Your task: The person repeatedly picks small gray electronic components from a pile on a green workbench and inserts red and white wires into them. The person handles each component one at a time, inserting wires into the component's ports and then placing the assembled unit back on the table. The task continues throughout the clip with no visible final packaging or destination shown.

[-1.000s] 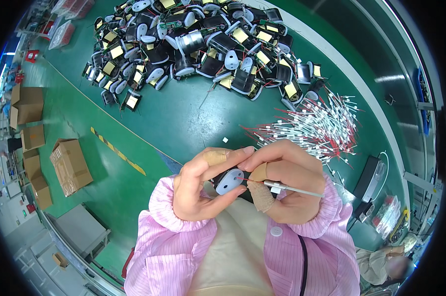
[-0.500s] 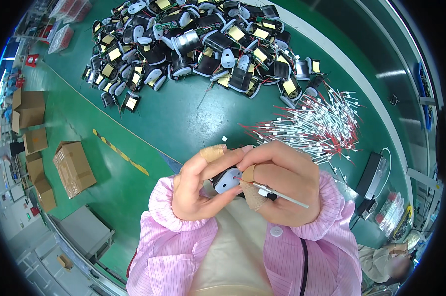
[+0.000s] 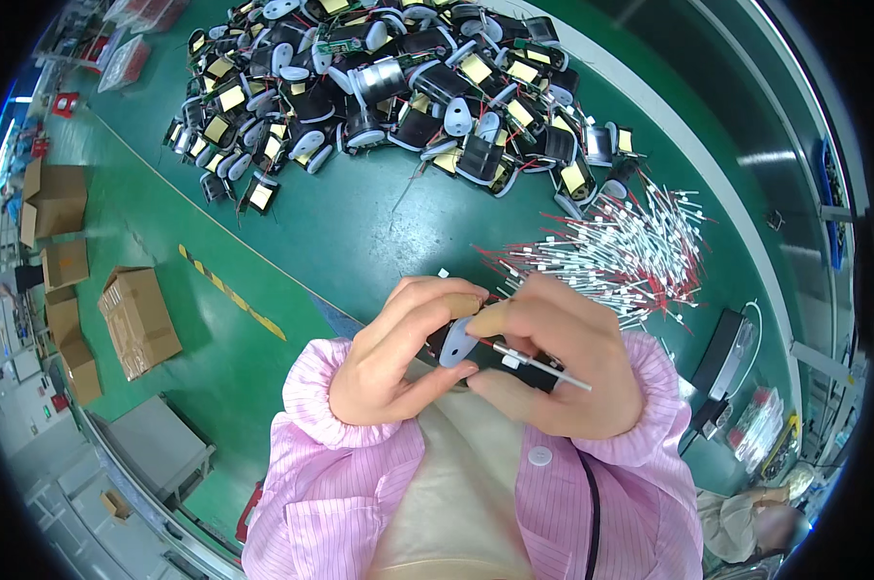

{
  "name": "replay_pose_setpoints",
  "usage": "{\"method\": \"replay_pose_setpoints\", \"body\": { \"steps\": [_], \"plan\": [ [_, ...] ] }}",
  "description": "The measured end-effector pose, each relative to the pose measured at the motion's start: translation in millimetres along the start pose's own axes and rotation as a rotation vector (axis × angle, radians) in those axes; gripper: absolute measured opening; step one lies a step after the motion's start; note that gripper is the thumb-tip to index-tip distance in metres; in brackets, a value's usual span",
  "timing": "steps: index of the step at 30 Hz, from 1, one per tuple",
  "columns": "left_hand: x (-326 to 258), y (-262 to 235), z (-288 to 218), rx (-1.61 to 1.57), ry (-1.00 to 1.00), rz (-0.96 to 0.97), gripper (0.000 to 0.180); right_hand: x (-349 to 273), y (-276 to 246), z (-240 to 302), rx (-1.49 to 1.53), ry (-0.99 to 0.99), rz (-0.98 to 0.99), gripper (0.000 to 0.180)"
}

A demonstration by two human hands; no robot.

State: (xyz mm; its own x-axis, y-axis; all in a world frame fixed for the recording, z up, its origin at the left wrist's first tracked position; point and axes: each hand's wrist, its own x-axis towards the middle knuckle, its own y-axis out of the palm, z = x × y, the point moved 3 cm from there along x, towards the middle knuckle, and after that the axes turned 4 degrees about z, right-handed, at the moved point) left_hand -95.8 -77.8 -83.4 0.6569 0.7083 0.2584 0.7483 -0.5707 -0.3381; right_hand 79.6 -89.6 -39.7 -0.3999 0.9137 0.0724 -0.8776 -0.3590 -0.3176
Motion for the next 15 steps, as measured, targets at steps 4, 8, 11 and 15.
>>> {"method": "replay_pose_setpoints", "body": {
  "steps": [4, 8, 11, 15],
  "plan": [
    [0.8, -0.2, 0.5, 0.010, 0.035, -0.081, 0.051, -9.9, -7.7, -10.8, 0.146, -0.027, -0.051, 0.015],
    [1.6, 1.8, -1.6, -0.081, 0.090, -0.138, 0.052, -6.5, 0.7, -8.3, 0.072, -0.014, -0.049, 0.014],
    [-1.9, 7.1, 0.3, -0.070, -0.029, -0.148, 0.052, -5.7, 5.0, -7.0, -0.139, 0.074, -0.109, 0.014],
    [-3.6, -0.5, 6.8, -0.140, -0.064, -0.138, 0.048, -3.0, 0.1, -14.8, -0.384, 0.009, -0.028, 0.014]
  ]
}}
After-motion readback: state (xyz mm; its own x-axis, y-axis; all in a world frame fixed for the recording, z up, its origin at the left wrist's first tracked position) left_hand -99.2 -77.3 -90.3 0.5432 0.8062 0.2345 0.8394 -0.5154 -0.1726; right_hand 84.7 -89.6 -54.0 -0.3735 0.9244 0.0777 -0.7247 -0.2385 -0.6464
